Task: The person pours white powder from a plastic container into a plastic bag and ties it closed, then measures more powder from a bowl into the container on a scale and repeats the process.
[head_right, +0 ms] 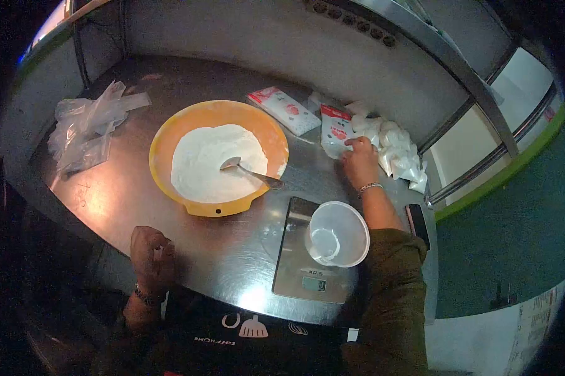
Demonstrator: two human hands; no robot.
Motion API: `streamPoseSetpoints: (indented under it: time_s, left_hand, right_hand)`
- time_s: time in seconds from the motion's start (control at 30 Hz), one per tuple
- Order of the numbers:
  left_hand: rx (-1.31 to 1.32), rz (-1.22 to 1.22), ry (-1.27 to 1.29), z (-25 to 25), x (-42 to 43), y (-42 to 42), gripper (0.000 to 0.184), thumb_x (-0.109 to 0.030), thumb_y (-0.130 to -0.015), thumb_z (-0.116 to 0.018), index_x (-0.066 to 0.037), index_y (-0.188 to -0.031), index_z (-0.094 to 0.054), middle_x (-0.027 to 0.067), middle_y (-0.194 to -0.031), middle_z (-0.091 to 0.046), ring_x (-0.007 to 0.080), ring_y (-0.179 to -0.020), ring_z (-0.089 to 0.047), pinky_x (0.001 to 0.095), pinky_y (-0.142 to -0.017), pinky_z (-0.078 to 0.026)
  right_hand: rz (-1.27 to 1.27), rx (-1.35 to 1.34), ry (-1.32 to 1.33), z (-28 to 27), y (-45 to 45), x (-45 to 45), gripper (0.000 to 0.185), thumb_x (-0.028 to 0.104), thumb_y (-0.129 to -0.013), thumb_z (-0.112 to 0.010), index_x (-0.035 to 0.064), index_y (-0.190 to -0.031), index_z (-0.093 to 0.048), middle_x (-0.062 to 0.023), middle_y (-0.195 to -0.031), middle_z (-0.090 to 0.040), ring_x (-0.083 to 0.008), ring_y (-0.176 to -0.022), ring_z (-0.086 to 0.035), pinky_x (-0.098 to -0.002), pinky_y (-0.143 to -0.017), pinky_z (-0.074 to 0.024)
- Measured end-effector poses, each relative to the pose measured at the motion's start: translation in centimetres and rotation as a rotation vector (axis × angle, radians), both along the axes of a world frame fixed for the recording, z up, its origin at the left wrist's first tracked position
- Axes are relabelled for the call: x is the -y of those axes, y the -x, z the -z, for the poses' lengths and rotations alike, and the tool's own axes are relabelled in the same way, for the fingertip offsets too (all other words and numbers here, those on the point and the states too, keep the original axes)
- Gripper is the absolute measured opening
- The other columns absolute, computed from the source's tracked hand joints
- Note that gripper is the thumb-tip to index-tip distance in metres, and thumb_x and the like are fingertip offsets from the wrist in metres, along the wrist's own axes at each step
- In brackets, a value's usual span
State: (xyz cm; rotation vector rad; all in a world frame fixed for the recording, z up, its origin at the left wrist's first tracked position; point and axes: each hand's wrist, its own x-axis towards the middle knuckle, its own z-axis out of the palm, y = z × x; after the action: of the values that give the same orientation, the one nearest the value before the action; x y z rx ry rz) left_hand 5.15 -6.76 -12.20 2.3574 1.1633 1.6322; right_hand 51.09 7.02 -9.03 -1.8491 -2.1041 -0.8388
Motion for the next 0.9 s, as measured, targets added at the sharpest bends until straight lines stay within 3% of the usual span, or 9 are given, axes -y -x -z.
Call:
streamPoseSetpoints:
  time_s: [0.07,0.17,0.3,0.4,0.47,0.57,0.6,0.73,0.9]
  left_hand:
    - [-0.011,-0.034,0.005,-0.1,0.0,-0.1,0.009,-0.010,-0.077,-0.059,-0.005,-0.078,-0.051,0.0113,-0.074,-0.053,0.0307,-0.070,-0.049,0.0409,-0.066,-0.039]
    - [-0.079,-0.045,0.041,-0.4,0.1,-0.1,0.009,-0.008,-0.078,-0.059,-0.005,-0.076,-0.051,0.0114,-0.073,-0.052,0.0309,-0.069,-0.049,0.0403,-0.065,-0.039]
    - [-0.032,-0.028,0.009,-0.2,0.1,-0.4,0.009,-0.009,-0.079,-0.059,-0.004,-0.076,-0.051,0.0120,-0.073,-0.052,0.0313,-0.070,-0.049,0.0399,-0.065,-0.039]
    - [-0.029,-0.057,0.056,-0.7,0.2,-0.7,0.010,-0.009,-0.079,-0.058,-0.003,-0.076,-0.051,0.0123,-0.074,-0.053,0.0322,-0.070,-0.049,0.0400,-0.065,-0.040]
    - [-0.061,-0.071,0.050,-0.8,0.1,-0.9,0.010,-0.008,-0.078,-0.059,-0.002,-0.075,-0.051,0.0129,-0.073,-0.053,0.0321,-0.070,-0.049,0.0401,-0.065,-0.040]
    - [-0.073,-0.087,0.033,-0.9,0.3,-1.3,0.010,-0.007,-0.077,-0.060,-0.002,-0.074,-0.052,0.0130,-0.073,-0.053,0.0320,-0.069,-0.050,0.0401,-0.064,-0.040]
    - [-0.074,-0.093,0.026,-0.8,0.4,-1.3,0.010,-0.007,-0.077,-0.060,-0.002,-0.074,-0.052,0.0130,-0.073,-0.053,0.0320,-0.069,-0.050,0.0401,-0.064,-0.040]
    - [-0.110,-0.082,0.022,-0.7,0.5,-1.2,0.009,-0.007,-0.076,-0.061,-0.002,-0.075,-0.053,0.0134,-0.073,-0.053,0.0318,-0.070,-0.050,0.0397,-0.063,-0.040]
    - [-0.120,-0.099,0.032,-0.8,0.4,-1.4,0.008,-0.007,-0.077,-0.061,-0.003,-0.075,-0.054,0.0133,-0.072,-0.053,0.0314,-0.068,-0.049,0.0395,-0.062,-0.040]
  right_hand:
    - [0.004,-0.111,0.190,-2.4,0.7,1.2,0.018,0.014,-0.067,-0.070,0.0126,-0.085,-0.069,-0.0067,-0.105,-0.059,-0.0270,-0.102,-0.050,-0.0381,-0.089,-0.0400]
    - [-0.139,-0.356,0.165,-2.8,-1.6,1.4,0.012,0.015,-0.066,-0.071,0.0093,-0.076,-0.068,-0.0061,-0.096,-0.062,-0.0280,-0.100,-0.050,-0.0387,-0.088,-0.0402]
    - [-0.069,-0.419,0.203,-5.3,-1.9,2.6,0.008,0.014,-0.069,-0.069,0.0070,-0.075,-0.068,-0.0070,-0.097,-0.062,-0.0283,-0.101,-0.051,-0.0389,-0.088,-0.0408]
    - [-0.069,-0.412,0.235,-6.2,-1.9,3.1,0.008,0.012,-0.073,-0.065,0.0078,-0.079,-0.069,-0.0084,-0.099,-0.062,-0.0281,-0.102,-0.051,-0.0390,-0.088,-0.0414]
    - [-0.163,-0.312,0.516,-4.2,-3.8,1.8,0.014,0.012,-0.074,-0.063,0.0100,-0.087,-0.068,-0.0096,-0.107,-0.059,-0.0290,-0.105,-0.049,-0.0389,-0.089,-0.0415]
    - [-0.021,-0.126,0.409,-1.1,-2.3,3.3,0.019,0.015,-0.074,-0.064,0.0146,-0.092,-0.068,-0.0088,-0.115,-0.055,-0.0307,-0.108,-0.047,-0.0392,-0.093,-0.0403]
    - [-0.098,0.065,0.381,0.1,-2.3,2.8,0.022,0.019,-0.073,-0.066,0.0191,-0.095,-0.068,-0.0072,-0.121,-0.052,-0.0308,-0.112,-0.043,-0.0389,-0.096,-0.0392]
    - [-0.123,-0.121,0.317,-1.1,0.1,5.6,0.023,0.025,-0.074,-0.067,0.0202,-0.096,-0.068,-0.0060,-0.121,-0.052,-0.0289,-0.114,-0.043,-0.0401,-0.096,-0.0387]
    - [0.084,0.011,0.269,0.1,0.0,4.7,0.024,0.026,-0.073,-0.068,0.0162,-0.094,-0.068,-0.0056,-0.113,-0.056,-0.0263,-0.113,-0.044,-0.0430,-0.094,-0.0388]
